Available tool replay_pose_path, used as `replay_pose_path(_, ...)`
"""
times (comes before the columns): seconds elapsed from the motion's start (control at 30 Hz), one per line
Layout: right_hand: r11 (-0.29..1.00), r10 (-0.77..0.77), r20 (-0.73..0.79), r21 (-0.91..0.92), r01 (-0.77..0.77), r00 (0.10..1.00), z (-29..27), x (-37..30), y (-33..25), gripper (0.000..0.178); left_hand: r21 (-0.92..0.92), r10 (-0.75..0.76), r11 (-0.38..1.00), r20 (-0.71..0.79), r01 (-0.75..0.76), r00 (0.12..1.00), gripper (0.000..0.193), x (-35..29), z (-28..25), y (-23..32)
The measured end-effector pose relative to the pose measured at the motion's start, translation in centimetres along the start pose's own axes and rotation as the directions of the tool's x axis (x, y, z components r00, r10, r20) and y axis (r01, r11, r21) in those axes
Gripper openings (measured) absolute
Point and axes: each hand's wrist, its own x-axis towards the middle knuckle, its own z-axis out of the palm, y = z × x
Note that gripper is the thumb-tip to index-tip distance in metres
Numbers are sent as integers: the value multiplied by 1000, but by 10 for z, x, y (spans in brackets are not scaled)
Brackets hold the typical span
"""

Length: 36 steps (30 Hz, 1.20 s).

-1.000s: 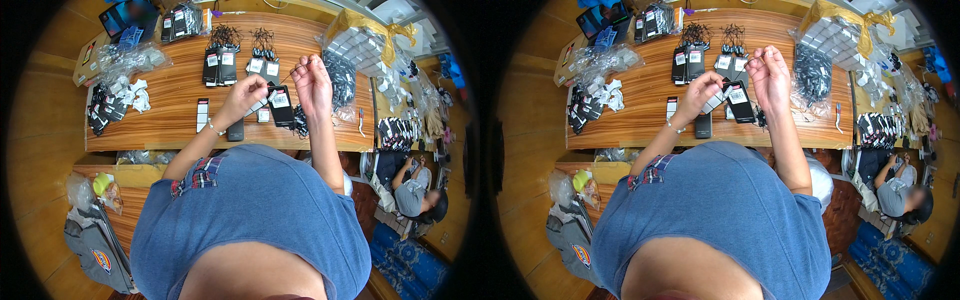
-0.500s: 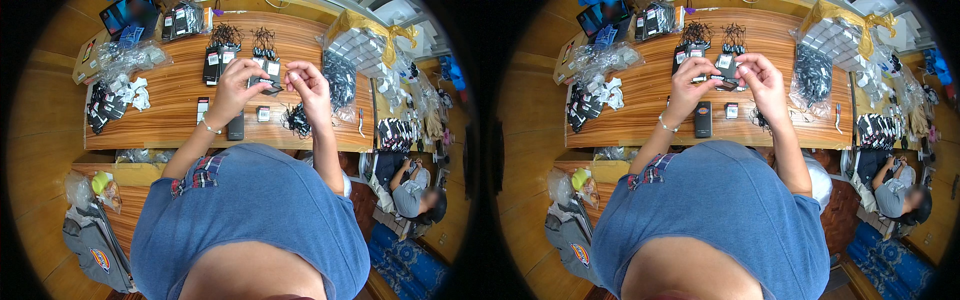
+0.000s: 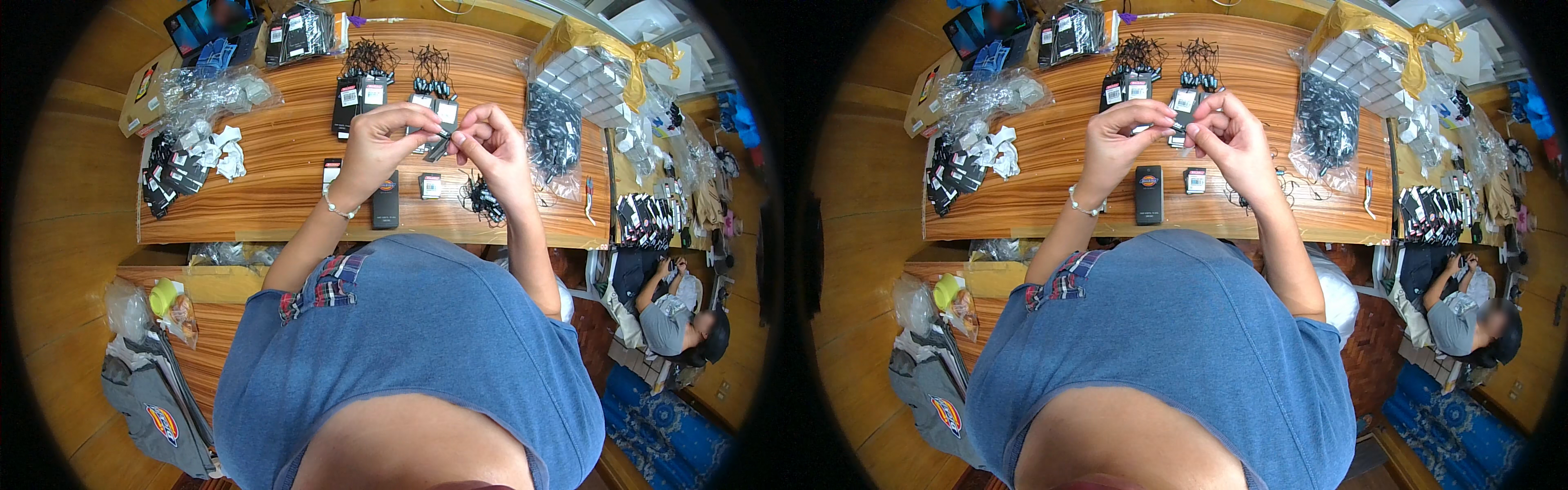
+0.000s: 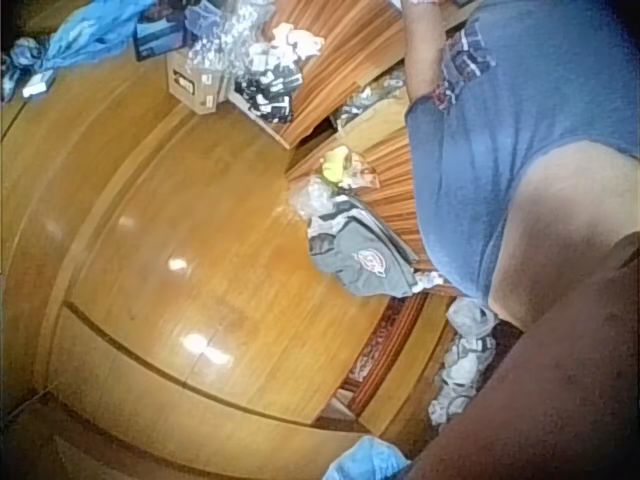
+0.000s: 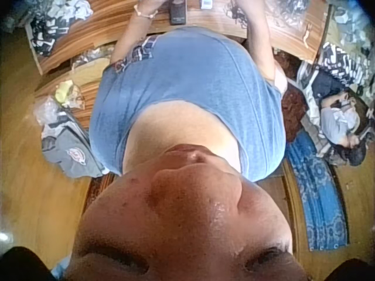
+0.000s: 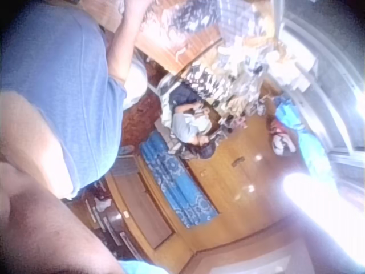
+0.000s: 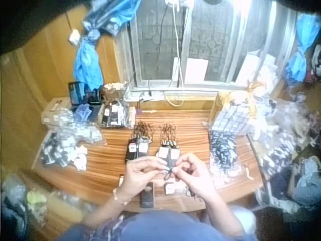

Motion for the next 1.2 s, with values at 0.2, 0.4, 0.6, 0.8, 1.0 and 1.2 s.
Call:
replay_pose_path(0.2, 999, 2, -15, 46, -1, 1000, -3, 1, 4, 13, 1, 3, 1000, -35, -3, 999, 17, 1, 2, 3)
replay_pose_path(0.4, 997, 30, -10, 76, -30, 999, -2, 2, 7, 15, -12, -15, 1000, -46, 14, 999, 15, -1, 2, 1)
replay_pose_path(0.6, 990, 57, -8, 127, -56, 998, -4, 2, 13, 14, -43, -66, 997, -5, 66, 998, 19, 0, 2, 3)
replay_pose_path(0.8, 966, 90, 63, 237, -102, 994, -4, 1, 14, 14, -67, -83, 994, 55, 86, 995, 15, 1, -1, -2)
replay_pose_path(1.0, 911, 87, 165, 385, -146, 982, -10, -2, 24, 13, -296, -159, 933, 166, 203, 973, 13, 4, 0, 3)
replay_pose_path(1.2, 913, 102, 181, 374, -164, 978, -7, -2, 27, 13, -77, -83, 992, 201, 100, 976, 9, 11, -4, 0)
